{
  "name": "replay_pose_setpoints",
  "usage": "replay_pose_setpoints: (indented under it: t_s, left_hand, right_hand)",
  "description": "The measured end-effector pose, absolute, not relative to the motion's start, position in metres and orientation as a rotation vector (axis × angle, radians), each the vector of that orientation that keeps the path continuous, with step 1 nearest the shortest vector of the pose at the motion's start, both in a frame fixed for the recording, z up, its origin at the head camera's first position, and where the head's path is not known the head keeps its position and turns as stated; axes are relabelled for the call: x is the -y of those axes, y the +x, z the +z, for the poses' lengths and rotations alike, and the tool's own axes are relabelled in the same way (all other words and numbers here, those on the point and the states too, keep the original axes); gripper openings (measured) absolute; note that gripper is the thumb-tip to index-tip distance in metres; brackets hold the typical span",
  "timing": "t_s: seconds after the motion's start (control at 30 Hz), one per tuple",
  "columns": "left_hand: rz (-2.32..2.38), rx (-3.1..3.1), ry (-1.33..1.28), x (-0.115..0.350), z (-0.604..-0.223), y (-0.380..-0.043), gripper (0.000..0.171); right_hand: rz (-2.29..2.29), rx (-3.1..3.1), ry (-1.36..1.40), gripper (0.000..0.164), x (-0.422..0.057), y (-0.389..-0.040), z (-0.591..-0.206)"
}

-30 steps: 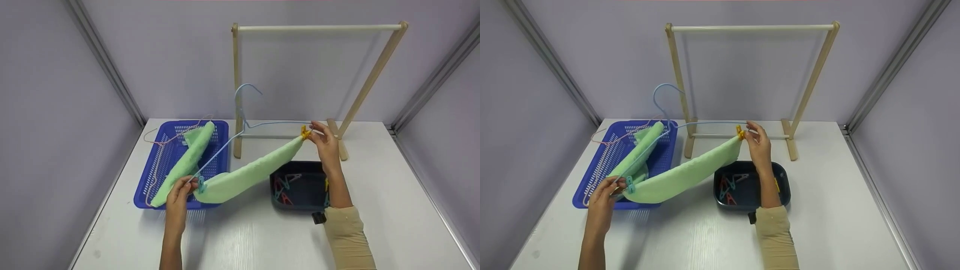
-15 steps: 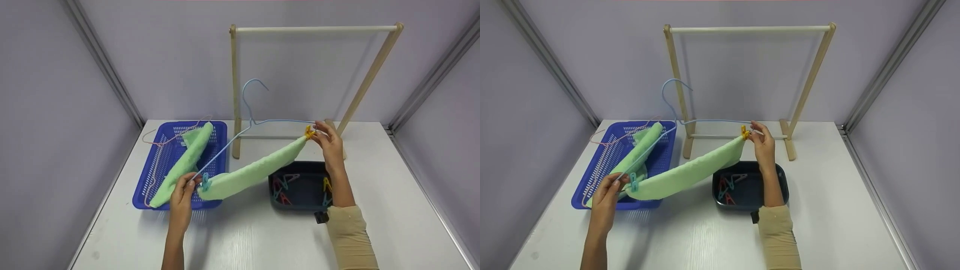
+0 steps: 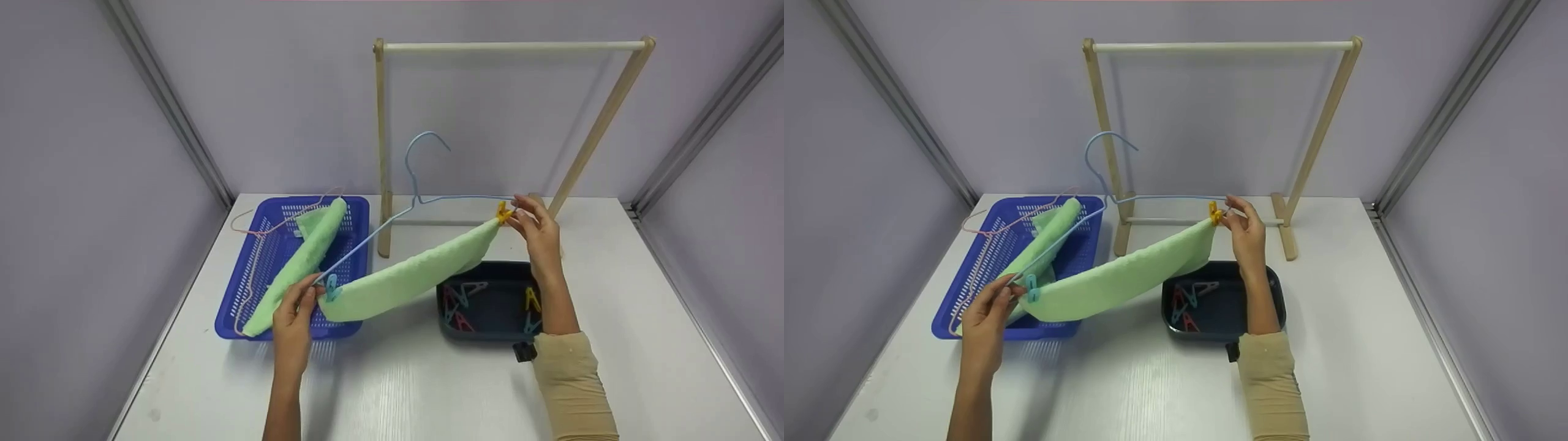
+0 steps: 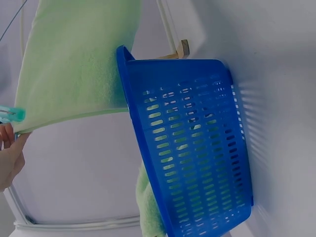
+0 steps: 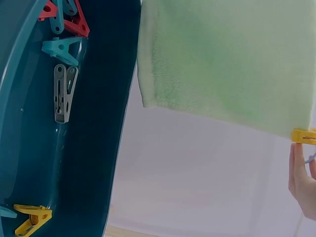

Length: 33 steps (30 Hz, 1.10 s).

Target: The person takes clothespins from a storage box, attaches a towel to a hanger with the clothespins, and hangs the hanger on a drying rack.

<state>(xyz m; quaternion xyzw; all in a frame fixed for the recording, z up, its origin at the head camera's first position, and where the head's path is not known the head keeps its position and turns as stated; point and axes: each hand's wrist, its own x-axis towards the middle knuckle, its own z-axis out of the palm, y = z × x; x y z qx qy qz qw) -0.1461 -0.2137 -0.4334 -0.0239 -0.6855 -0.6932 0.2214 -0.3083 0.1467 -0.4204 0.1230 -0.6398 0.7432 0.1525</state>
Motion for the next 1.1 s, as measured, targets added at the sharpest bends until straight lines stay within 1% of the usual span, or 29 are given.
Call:
replay_pose_setpoints:
  t_s: [0.1, 0.23, 0.3, 0.47, 0.7, 0.83, 1.1]
  left_hand:
    - [-2.013, 1.82, -0.044, 0.211, -0.433, -0.146, 0.028]
    - [-2.16, 1.663, -0.023, 0.209, -0.434, -0.147, 0.022]
    - [-2.184, 1.616, -0.023, 0.209, -0.434, -0.148, 0.022]
    - [-2.113, 1.606, -0.004, 0.21, -0.434, -0.151, 0.025]
    - [-2.04, 1.671, 0.046, 0.21, -0.427, -0.158, 0.025]
    - [-2.076, 1.707, 0.004, 0.208, -0.422, -0.164, 0.027]
    - [-2.151, 1.768, -0.169, 0.209, -0.404, -0.182, 0.033]
  right_hand:
    - [2.121, 1.842, 0.345, 0.033, -0.148, -0.308, -0.421]
    - [2.131, 1.844, 0.323, 0.033, -0.15, -0.308, -0.42]
    - [2.138, 1.841, 0.314, 0.034, -0.151, -0.308, -0.42]
    - [2.142, 1.821, 0.31, 0.034, -0.154, -0.309, -0.417]
    - [2.191, 1.762, 0.295, 0.035, -0.159, -0.315, -0.413]
    - [2.204, 1.757, 0.228, 0.034, -0.162, -0.323, -0.407]
    - [2.248, 1.817, 0.142, 0.034, -0.169, -0.347, -0.388]
